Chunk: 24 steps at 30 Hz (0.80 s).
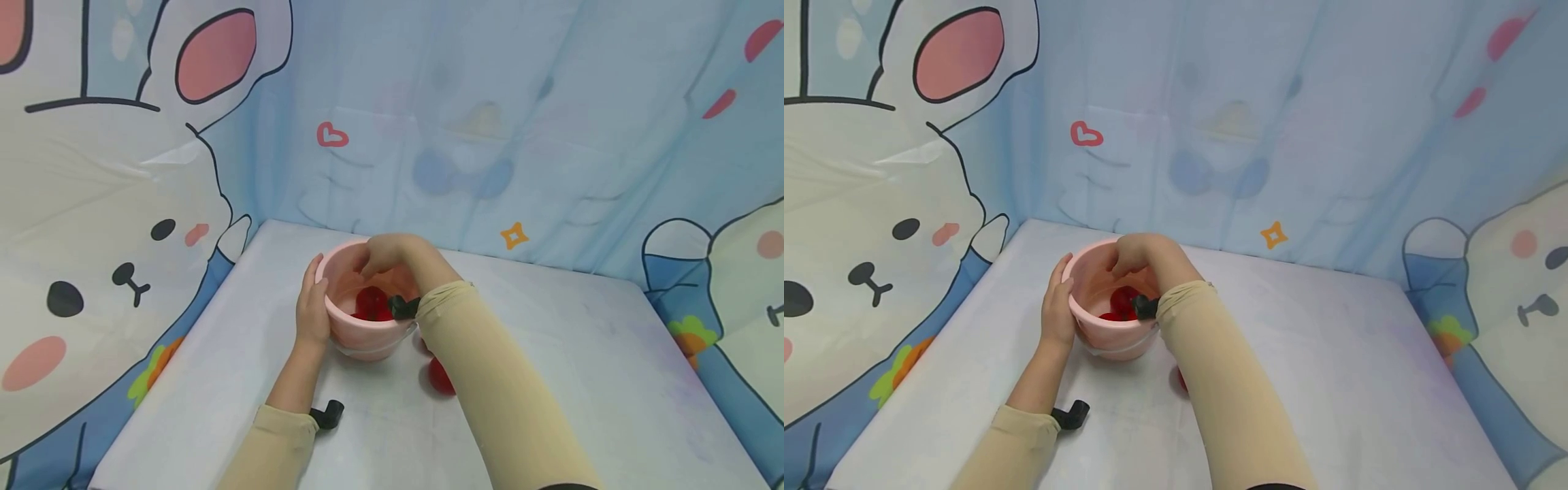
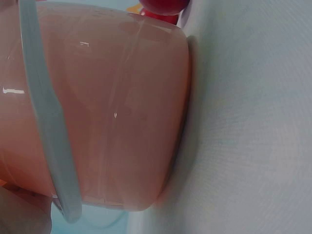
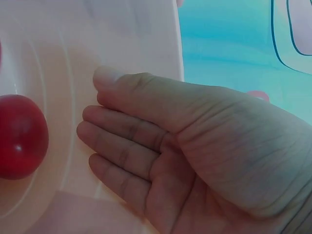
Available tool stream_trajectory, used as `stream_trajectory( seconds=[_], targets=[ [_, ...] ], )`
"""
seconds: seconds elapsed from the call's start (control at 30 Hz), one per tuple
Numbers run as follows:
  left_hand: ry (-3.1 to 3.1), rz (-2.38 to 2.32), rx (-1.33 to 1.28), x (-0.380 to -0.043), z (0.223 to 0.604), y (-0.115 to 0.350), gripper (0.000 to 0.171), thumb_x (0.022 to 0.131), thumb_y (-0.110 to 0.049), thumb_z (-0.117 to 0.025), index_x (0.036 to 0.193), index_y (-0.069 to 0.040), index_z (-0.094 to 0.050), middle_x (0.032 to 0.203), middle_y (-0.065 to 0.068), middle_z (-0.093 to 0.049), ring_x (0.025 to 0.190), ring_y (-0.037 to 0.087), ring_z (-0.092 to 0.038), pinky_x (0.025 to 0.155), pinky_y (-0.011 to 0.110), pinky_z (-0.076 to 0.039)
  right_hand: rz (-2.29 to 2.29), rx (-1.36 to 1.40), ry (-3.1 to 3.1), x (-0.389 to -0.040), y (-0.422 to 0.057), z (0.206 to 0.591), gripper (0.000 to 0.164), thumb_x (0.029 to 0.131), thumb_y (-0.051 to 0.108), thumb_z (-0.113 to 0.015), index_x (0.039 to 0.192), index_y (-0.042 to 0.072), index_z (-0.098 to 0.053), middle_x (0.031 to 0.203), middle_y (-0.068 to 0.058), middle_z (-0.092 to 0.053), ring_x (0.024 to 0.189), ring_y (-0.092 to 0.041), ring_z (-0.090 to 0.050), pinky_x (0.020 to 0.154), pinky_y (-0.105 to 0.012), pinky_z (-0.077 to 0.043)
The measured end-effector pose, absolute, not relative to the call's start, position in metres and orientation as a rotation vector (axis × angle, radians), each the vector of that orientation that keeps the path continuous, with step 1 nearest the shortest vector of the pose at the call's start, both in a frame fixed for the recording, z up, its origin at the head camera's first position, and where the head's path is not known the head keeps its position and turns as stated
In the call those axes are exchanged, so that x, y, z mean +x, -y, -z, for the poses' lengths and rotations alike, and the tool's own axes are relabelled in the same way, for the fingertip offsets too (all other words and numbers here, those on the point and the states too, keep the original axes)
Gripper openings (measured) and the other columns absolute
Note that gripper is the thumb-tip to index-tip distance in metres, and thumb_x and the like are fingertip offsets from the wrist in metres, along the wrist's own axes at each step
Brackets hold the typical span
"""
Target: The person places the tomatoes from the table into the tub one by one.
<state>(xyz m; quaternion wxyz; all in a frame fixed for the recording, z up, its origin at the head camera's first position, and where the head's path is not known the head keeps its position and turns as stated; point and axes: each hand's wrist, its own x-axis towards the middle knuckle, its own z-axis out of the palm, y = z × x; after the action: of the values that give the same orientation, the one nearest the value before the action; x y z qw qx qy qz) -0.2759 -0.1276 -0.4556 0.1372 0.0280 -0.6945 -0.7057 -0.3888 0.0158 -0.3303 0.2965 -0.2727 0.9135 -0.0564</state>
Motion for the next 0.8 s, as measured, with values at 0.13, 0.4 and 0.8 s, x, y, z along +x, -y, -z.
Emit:
stream_trajectory(
  seconds=[0.13,0.4,0.8],
  targets=[
    [2.013,2.043,0.076,-0.276,0.455,0.126,0.051,0.097,-0.04,-0.032,0.147,-0.047,-0.034,0.155,-0.021,-0.035,0.147,0.01,-0.029,0.12,0.055,-0.026,0.168,-0.722,-2.444,-0.386,-0.017,0.324,0.042,0.095,0.032,-0.06,0.135,0.024,-0.061,0.125,-0.001,-0.062,0.114,-0.019,-0.054,0.102,-0.038,-0.048],
    [2.022,2.036,0.095,-0.275,0.454,0.126,0.05,0.098,-0.041,-0.032,0.147,-0.048,-0.034,0.155,-0.022,-0.035,0.146,0.01,-0.03,0.12,0.055,-0.027,0.146,-0.892,-2.534,-0.371,-0.028,0.29,0.045,0.096,0.042,-0.056,0.137,0.022,-0.061,0.14,0.0,-0.058,0.134,-0.022,-0.049,0.113,-0.044,-0.041],
    [2.019,2.033,0.091,-0.275,0.456,0.129,0.049,0.099,-0.04,-0.033,0.147,-0.049,-0.034,0.154,-0.023,-0.035,0.145,0.009,-0.032,0.118,0.055,-0.03,0.456,-0.774,-2.786,-0.345,-0.123,0.267,0.055,0.096,0.046,-0.058,0.146,0.025,-0.049,0.147,0.0,-0.053,0.137,-0.024,-0.047,0.111,-0.052,-0.042]
  ],
)
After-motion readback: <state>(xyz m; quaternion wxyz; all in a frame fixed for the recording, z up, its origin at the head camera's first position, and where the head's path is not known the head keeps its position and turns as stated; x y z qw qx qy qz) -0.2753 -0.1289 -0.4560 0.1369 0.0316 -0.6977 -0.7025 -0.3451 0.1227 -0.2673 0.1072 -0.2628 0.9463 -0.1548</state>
